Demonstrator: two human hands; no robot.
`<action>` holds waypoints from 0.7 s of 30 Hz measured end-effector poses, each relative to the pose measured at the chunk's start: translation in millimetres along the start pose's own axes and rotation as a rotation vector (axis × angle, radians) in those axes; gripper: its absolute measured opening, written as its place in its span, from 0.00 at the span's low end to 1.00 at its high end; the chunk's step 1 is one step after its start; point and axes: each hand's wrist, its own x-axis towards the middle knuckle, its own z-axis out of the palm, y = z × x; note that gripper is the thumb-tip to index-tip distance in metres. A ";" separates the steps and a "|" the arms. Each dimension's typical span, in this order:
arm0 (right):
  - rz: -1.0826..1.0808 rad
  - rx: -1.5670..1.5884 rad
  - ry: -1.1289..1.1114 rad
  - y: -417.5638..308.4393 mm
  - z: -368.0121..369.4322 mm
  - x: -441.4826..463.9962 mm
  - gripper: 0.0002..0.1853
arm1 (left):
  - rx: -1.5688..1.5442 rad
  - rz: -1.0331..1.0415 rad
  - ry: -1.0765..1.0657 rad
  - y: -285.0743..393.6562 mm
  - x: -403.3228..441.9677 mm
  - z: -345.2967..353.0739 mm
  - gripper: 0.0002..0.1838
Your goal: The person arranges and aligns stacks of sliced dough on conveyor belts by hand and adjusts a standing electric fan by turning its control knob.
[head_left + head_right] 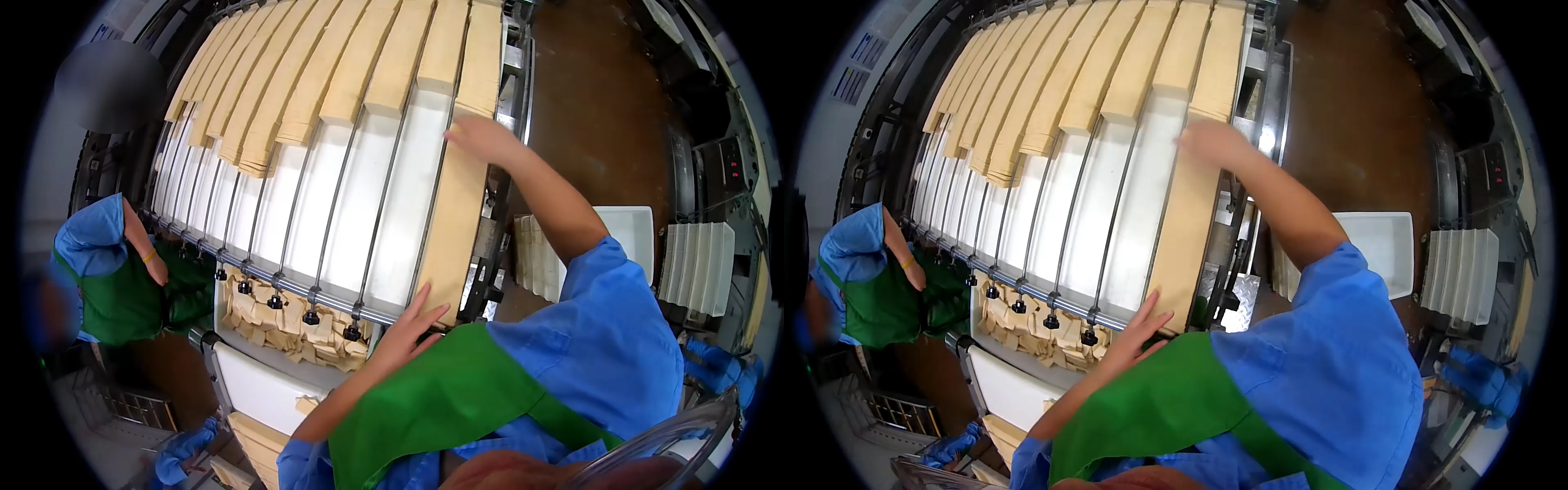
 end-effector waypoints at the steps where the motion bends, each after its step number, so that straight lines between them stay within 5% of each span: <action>1: 0.015 0.036 0.006 17.6 3.3 12.0 0.32 | -0.001 -0.009 0.002 -0.1 8.5 -1.2 0.29; 5: -0.059 0.130 -0.086 50.0 -14.4 28.2 0.19 | 0.098 -0.082 -0.007 3.9 22.1 -4.8 0.28; 9: -0.153 0.195 -0.048 45.8 -20.5 25.9 0.17 | 0.126 -0.129 -0.033 0.4 21.1 -1.7 0.27; 12: 0.001 -0.012 -0.026 7.1 -43.5 4.1 0.21 | 0.149 -0.091 0.056 -7.7 23.4 4.8 0.26; 14: 0.169 -0.141 0.262 -23.0 -50.0 -13.3 0.26 | 0.181 -0.076 0.122 -13.3 30.9 8.4 0.25; 16: -0.002 -0.004 0.791 -29.9 -37.3 -40.3 0.27 | 0.243 -0.073 0.187 -13.6 46.5 9.6 0.25; 18: 0.043 0.297 0.877 -52.4 -37.0 -77.8 0.25 | 0.220 -0.074 0.221 -6.3 64.7 4.8 0.26; 21: -0.109 1.024 0.707 -64.2 -14.1 -126.3 0.24 | 0.147 0.009 0.224 -26.9 73.8 13.9 0.36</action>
